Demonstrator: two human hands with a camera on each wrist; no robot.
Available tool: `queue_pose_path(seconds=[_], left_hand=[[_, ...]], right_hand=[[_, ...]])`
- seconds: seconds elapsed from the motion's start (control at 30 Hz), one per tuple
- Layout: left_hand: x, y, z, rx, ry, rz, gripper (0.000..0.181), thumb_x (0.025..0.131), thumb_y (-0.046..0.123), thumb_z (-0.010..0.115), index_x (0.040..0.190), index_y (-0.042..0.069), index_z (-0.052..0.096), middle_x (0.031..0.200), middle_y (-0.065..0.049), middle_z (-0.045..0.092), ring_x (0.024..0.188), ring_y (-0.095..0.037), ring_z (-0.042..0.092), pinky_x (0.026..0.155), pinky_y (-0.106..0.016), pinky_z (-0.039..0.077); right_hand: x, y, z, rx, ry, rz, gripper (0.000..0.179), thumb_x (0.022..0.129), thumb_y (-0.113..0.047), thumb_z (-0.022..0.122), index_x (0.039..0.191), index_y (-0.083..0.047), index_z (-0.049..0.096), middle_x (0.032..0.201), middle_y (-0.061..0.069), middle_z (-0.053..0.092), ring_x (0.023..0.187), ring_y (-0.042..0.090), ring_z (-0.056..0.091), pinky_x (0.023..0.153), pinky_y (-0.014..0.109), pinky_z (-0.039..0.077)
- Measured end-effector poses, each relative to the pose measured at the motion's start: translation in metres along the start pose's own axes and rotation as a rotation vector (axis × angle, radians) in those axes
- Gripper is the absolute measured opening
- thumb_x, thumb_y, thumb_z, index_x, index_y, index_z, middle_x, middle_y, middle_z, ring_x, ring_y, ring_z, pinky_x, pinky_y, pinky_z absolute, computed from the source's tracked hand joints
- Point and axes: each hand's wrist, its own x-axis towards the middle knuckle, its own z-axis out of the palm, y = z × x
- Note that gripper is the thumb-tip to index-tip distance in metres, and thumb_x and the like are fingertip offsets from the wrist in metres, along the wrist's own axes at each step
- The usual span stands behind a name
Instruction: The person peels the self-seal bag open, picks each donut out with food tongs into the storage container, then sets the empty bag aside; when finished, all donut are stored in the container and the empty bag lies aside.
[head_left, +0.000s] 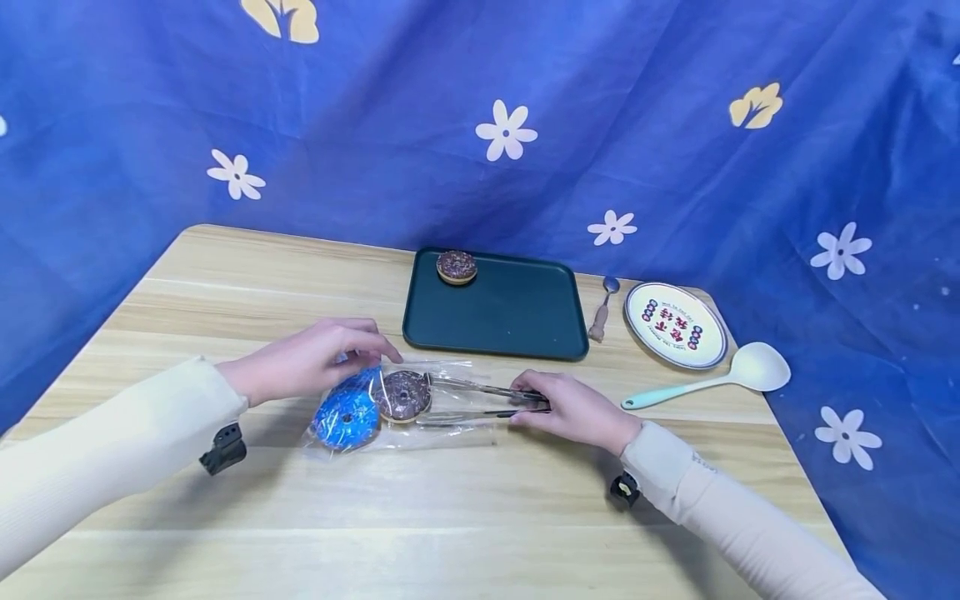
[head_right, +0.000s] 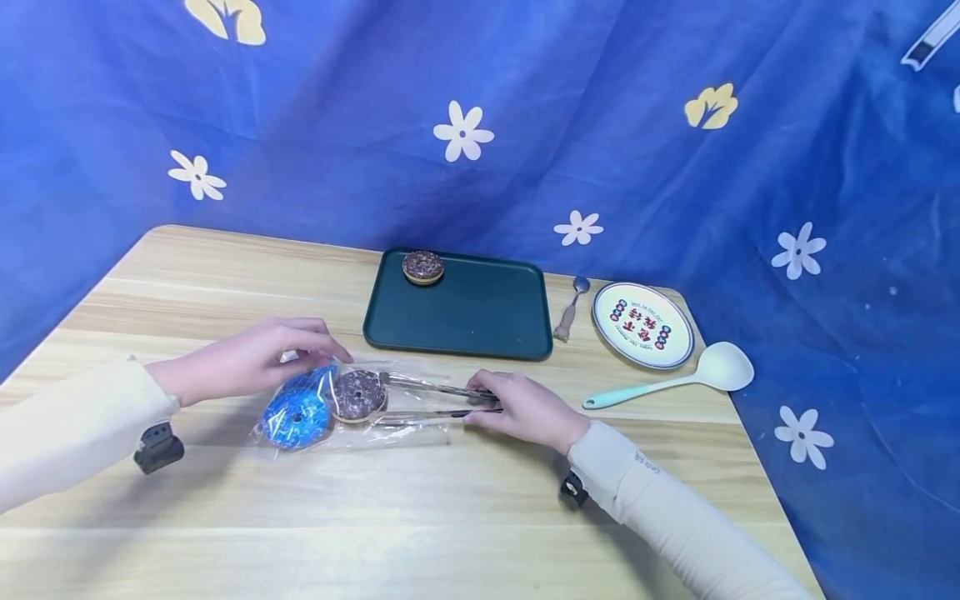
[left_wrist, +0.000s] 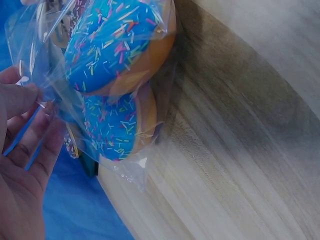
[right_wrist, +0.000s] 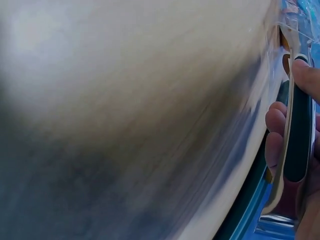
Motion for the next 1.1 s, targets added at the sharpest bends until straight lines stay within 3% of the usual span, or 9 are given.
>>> queue_pose_path(seconds=[0.77,0.97,1.1], left_hand=[[0.002,-0.004,0.003,0.016,0.008,0.014,0.033,0.096,-0.004,0.070,0.116,0.021,0.078,0.107,0.003,0.073,0.099,-0.012,0.071,0.087,-0.034,0.062],[0.001,-0.004,0.003,0.014,0.004,0.005,0.034,0.095,-0.005,0.070,0.117,0.019,0.078,0.107,0.003,0.073,0.098,-0.010,0.070,0.088,-0.033,0.062],[0.002,-0.006,0.004,0.012,0.008,0.015,0.034,0.095,-0.005,0.070,0.116,0.020,0.078,0.107,0.004,0.073,0.099,-0.007,0.069,0.088,-0.033,0.062]], right_hand=[[0.005,0.001,0.001,0.018,0.029,-0.044,0.027,0.100,-0.033,0.072,0.115,-0.010,0.069,0.107,0.001,0.078,0.097,0.011,0.073,0.090,0.034,0.061],[-0.002,0.003,-0.002,0.001,0.041,-0.033,0.028,0.101,-0.034,0.071,0.116,-0.011,0.069,0.110,0.001,0.078,0.099,0.011,0.073,0.090,0.034,0.061],[-0.013,0.007,-0.007,0.016,0.051,-0.009,0.027,0.101,-0.034,0.071,0.116,-0.011,0.070,0.106,-0.003,0.077,0.089,0.006,0.068,0.081,0.029,0.059]])
